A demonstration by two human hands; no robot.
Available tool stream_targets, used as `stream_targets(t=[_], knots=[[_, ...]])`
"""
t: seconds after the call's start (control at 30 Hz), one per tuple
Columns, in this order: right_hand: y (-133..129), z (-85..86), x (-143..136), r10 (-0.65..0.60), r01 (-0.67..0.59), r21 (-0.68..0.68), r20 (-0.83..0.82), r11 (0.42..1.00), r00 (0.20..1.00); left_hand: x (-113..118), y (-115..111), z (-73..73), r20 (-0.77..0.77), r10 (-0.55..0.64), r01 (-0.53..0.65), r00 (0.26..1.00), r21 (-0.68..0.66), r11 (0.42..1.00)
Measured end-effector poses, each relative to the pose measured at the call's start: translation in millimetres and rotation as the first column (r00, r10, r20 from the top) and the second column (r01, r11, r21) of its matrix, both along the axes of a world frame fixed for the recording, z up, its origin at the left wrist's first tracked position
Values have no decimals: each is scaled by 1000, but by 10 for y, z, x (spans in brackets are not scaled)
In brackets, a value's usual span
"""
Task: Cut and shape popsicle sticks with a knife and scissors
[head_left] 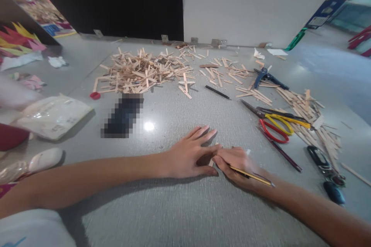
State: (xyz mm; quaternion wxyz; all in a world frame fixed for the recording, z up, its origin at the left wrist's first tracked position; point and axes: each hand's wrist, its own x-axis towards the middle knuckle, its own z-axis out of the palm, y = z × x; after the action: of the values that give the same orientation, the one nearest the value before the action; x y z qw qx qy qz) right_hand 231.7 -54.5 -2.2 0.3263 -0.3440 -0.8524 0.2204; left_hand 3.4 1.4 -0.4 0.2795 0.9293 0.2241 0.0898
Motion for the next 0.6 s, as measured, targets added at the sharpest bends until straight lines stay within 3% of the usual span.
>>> stream_targets(t=[0.33, 0.6], knots=[[29, -13, 25, 28, -29, 60, 2, 998, 1000, 50, -10, 119, -105, 34, -38, 994, -42, 998], [20, 42, 17, -50, 50, -38, -23, 998, 998, 57, -4, 106, -89, 46, -52, 995, -64, 997]])
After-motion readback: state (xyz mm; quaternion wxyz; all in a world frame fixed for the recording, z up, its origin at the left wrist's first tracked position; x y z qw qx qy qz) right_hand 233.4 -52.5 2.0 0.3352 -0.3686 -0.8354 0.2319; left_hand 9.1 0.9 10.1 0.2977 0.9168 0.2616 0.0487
